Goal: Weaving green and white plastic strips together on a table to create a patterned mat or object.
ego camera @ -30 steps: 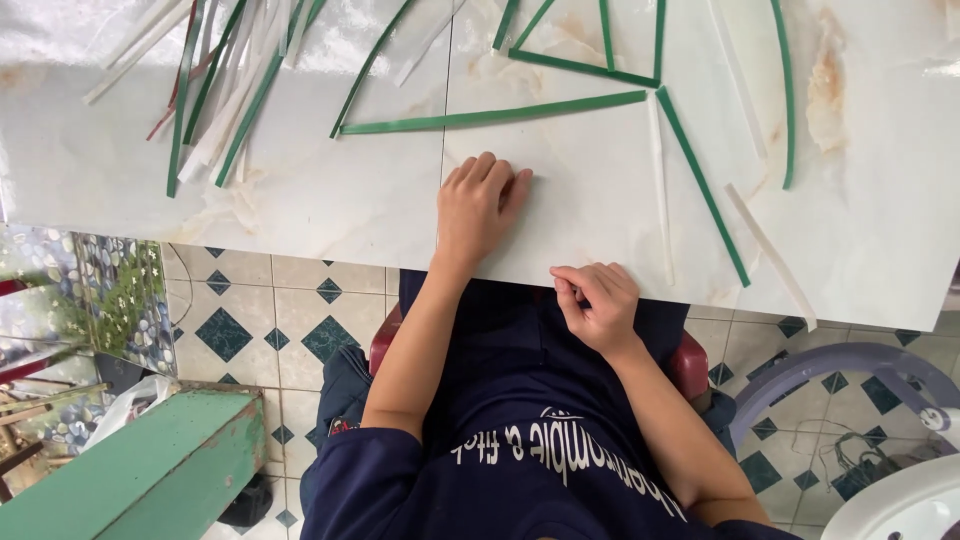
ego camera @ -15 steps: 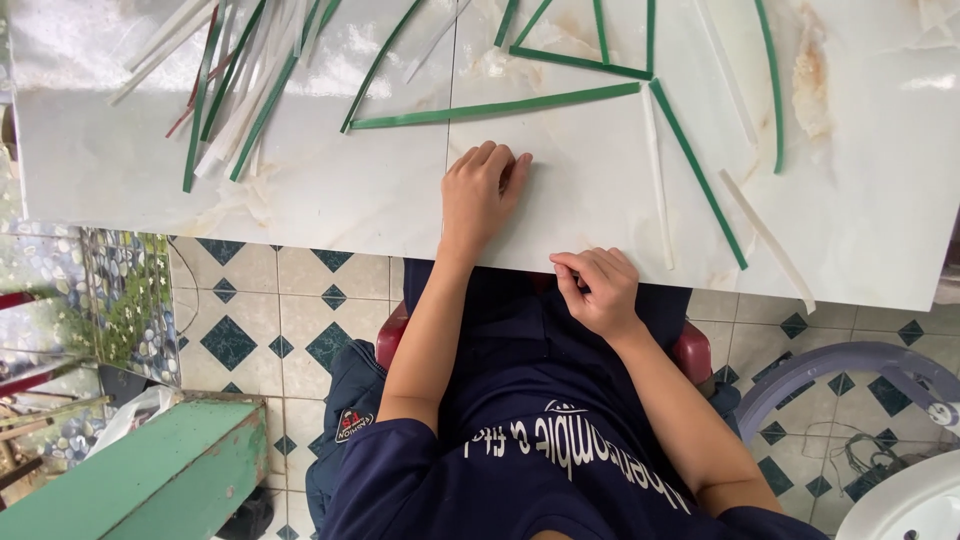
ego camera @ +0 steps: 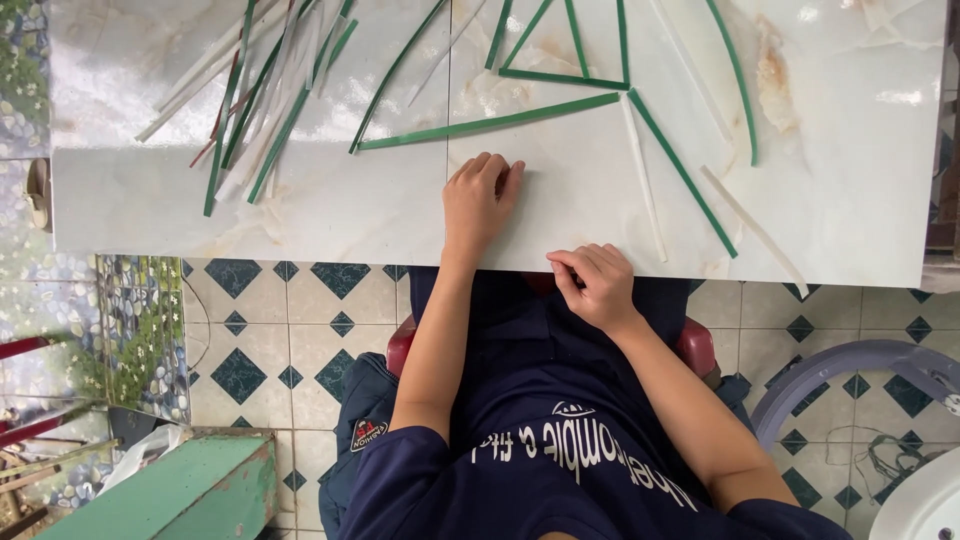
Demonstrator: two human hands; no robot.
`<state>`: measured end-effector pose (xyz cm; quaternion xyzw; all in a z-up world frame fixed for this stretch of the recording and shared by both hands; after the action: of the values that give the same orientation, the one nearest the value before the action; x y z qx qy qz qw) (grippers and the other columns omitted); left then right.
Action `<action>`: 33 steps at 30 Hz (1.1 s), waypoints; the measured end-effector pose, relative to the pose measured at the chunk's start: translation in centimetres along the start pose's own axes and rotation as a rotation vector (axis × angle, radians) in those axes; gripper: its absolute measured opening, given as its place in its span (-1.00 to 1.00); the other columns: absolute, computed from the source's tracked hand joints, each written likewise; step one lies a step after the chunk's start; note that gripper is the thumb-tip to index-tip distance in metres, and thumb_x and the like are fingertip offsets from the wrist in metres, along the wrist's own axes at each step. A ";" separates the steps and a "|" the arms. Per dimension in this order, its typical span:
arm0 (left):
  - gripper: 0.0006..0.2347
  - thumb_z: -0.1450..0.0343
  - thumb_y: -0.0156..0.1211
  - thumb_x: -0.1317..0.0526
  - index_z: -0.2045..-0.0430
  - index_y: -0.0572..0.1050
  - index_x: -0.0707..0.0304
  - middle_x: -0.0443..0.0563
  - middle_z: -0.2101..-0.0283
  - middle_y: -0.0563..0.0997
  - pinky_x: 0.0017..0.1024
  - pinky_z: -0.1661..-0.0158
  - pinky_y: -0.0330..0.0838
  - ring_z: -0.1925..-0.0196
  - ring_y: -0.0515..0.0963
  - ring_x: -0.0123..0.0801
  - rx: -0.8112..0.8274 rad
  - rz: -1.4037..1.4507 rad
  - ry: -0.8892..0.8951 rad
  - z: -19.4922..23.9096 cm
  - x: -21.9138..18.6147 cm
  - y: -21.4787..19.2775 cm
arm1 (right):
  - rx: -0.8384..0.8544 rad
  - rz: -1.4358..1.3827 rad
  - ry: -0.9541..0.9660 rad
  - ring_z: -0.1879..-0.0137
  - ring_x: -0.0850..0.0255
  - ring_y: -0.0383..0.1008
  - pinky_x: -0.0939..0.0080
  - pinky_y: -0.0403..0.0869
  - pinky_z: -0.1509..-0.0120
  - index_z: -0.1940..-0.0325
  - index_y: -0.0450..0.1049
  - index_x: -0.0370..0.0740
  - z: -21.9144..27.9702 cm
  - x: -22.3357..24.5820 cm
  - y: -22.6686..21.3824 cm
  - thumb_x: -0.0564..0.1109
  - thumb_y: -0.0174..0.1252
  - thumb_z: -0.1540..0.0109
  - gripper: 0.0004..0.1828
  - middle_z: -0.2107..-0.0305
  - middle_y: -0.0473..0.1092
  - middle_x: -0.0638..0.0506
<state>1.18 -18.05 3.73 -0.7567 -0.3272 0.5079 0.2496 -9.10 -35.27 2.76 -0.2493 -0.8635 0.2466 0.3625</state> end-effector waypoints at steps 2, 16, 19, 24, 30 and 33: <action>-0.76 -0.41 0.16 0.17 0.70 0.50 0.24 -0.04 0.71 0.47 -0.52 0.56 0.41 0.64 0.49 -0.38 0.004 0.002 -0.006 0.0 0.0 0.0 | 0.000 0.014 -0.009 0.59 0.32 0.25 0.38 0.25 0.42 0.26 0.54 -0.12 -0.1 0.0 0.0 -0.16 0.14 -0.25 -0.93 0.69 0.30 0.19; -0.76 -0.42 0.14 0.17 0.68 0.50 0.25 -0.02 0.69 0.47 -0.52 0.54 0.43 0.63 0.50 -0.36 0.021 0.009 -0.018 -0.1 -0.2 -0.3 | 0.024 0.043 -0.030 0.58 0.33 0.24 0.36 0.27 0.41 0.24 0.52 -0.12 -0.1 -0.1 0.1 -0.13 0.12 -0.27 -0.92 0.67 0.28 0.20; -0.76 -0.42 0.14 0.17 0.68 0.50 0.25 -0.01 0.69 0.48 -0.51 0.53 0.43 0.62 0.51 -0.36 0.027 0.010 -0.025 0.0 -0.3 -0.4 | 0.027 0.045 -0.032 0.58 0.33 0.24 0.36 0.27 0.41 0.24 0.52 -0.12 0.0 0.0 0.1 -0.14 0.12 -0.26 -0.92 0.67 0.28 0.20; -0.76 -0.42 0.15 0.17 0.67 0.51 0.24 -0.02 0.68 0.49 -0.52 0.52 0.44 0.61 0.51 -0.37 0.022 0.010 -0.026 0.0 -0.3 -0.4 | 0.026 0.038 -0.028 0.58 0.31 0.24 0.35 0.26 0.41 0.24 0.52 -0.13 -0.1 0.0 0.1 -0.14 0.11 -0.27 -0.91 0.67 0.27 0.19; -0.77 -0.41 0.15 0.18 0.67 0.50 0.25 -0.02 0.68 0.49 -0.51 0.52 0.44 0.61 0.51 -0.36 0.018 0.024 -0.033 0.1 -0.2 -0.3 | 0.021 0.049 -0.026 0.59 0.32 0.23 0.35 0.26 0.41 0.24 0.51 -0.12 -0.3 0.2 -0.1 -0.13 0.10 -0.28 -0.91 0.68 0.26 0.19; -0.77 -0.42 0.15 0.16 0.65 0.52 0.25 -0.01 0.66 0.50 -0.50 0.52 0.45 0.59 0.53 -0.35 0.023 0.025 -0.023 0.1 -0.1 -0.3 | 0.028 0.048 -0.036 0.59 0.32 0.25 0.36 0.26 0.41 0.24 0.52 -0.13 -0.4 0.3 0.0 -0.15 0.13 -0.25 -0.93 0.68 0.28 0.19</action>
<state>1.01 -17.88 3.97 -0.7520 -0.3148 0.5233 0.2480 -9.03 -34.97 3.15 -0.2605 -0.8601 0.2714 0.3445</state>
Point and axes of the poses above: each hand's wrist, its own z-axis away from the middle knuckle, its own y-axis out of the palm, x = y × z, the point moved 4 cm from there along -z, towards the middle knuckle
